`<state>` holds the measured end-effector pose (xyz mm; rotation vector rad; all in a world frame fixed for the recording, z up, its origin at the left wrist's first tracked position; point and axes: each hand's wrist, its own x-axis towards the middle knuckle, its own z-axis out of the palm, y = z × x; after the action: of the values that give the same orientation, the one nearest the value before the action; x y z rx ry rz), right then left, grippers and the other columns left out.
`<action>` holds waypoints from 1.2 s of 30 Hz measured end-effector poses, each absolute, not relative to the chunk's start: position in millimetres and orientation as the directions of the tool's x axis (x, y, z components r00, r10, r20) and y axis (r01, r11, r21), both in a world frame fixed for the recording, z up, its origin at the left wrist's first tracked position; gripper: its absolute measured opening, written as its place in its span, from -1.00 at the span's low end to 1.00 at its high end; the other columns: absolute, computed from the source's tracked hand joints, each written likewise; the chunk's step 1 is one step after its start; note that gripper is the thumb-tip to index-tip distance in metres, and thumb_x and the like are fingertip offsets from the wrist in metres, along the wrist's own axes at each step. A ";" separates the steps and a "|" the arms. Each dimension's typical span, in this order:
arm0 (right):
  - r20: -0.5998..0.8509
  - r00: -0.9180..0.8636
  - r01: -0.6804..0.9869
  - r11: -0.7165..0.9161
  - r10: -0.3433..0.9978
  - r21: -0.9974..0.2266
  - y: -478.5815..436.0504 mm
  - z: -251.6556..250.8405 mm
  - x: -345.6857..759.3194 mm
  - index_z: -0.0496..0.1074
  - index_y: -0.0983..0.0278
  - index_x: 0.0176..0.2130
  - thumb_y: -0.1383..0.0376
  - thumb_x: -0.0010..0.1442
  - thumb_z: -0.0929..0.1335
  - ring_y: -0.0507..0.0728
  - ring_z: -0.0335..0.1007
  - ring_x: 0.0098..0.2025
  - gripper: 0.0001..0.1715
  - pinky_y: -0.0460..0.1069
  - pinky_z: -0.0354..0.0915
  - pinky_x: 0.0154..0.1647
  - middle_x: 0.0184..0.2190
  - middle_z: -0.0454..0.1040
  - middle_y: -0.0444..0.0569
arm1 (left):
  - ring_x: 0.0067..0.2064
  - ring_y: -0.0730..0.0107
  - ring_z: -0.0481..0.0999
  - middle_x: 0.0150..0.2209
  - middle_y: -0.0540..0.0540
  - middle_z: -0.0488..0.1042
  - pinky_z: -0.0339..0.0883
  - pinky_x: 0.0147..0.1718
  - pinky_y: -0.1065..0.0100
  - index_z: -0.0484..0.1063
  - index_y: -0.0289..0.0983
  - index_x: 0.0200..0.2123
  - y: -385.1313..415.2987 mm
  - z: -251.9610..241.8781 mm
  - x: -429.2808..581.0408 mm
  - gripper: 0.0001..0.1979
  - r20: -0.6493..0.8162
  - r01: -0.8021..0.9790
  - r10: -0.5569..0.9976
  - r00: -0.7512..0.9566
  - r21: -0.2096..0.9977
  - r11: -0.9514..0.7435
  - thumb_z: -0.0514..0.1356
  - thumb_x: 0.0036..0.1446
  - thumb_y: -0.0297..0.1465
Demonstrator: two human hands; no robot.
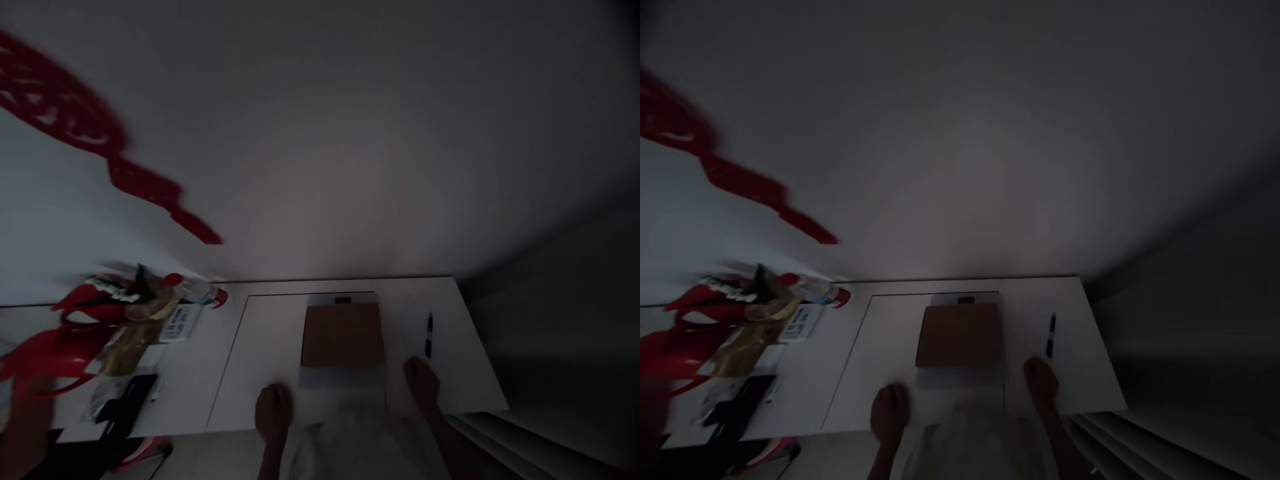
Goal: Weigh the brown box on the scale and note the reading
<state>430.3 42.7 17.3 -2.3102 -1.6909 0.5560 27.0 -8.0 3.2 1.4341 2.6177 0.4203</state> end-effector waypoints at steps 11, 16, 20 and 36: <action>-0.390 0.344 0.831 -0.470 0.854 -0.296 31.1 19.1 431.2 0.49 0.20 -0.31 0.08 0.24 0.12 0.14 0.47 -0.17 -0.53 -0.03 0.26 -0.18 -0.23 0.56 0.02 | -0.38 0.20 0.35 -0.46 -0.15 0.37 0.16 -0.36 0.21 0.23 -0.16 -0.52 -26.7 -11.0 11.3 -0.70 -0.109 0.782 0.839 -0.534 0.314 0.539 -0.12 0.18 -0.21; -0.440 0.351 0.830 -0.493 0.826 -0.263 30.0 24.8 431.1 0.51 0.19 -0.30 0.11 0.23 0.16 0.14 0.45 -0.16 -0.60 -0.05 0.24 -0.19 -0.20 0.57 0.00 | -0.37 0.21 0.33 -0.47 -0.12 0.34 0.16 -0.34 0.21 0.20 -0.14 -0.54 -30.1 -7.4 12.5 -0.70 -0.085 0.780 0.835 -0.543 0.317 0.540 -0.11 0.19 -0.22; -0.442 0.347 0.836 -0.486 0.827 -0.254 30.6 25.3 431.0 0.49 0.21 -0.31 0.10 0.24 0.14 0.14 0.45 -0.18 -0.57 -0.05 0.24 -0.20 -0.21 0.56 0.01 | -0.36 0.21 0.32 -0.46 -0.10 0.32 0.15 -0.33 0.21 0.20 -0.15 -0.53 -28.7 -3.4 15.9 -0.71 -0.041 0.787 0.843 -0.536 0.339 0.516 -0.10 0.19 -0.22; -0.370 0.321 0.856 -0.434 0.872 -0.280 35.4 23.0 429.7 0.43 0.23 -0.37 0.09 0.27 0.07 0.12 0.41 -0.26 -0.50 -0.04 0.16 -0.28 -0.31 0.53 0.01 | -0.39 0.25 0.25 -0.48 -0.09 0.28 0.06 -0.36 0.24 0.13 -0.14 -0.54 -20.2 -3.6 19.5 -0.71 0.038 0.818 0.857 -0.515 0.320 0.477 -0.11 0.22 -0.23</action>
<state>429.7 35.4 23.0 -2.5264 -1.6539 0.7413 19.5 -20.2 -3.6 1.4754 2.5889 0.4550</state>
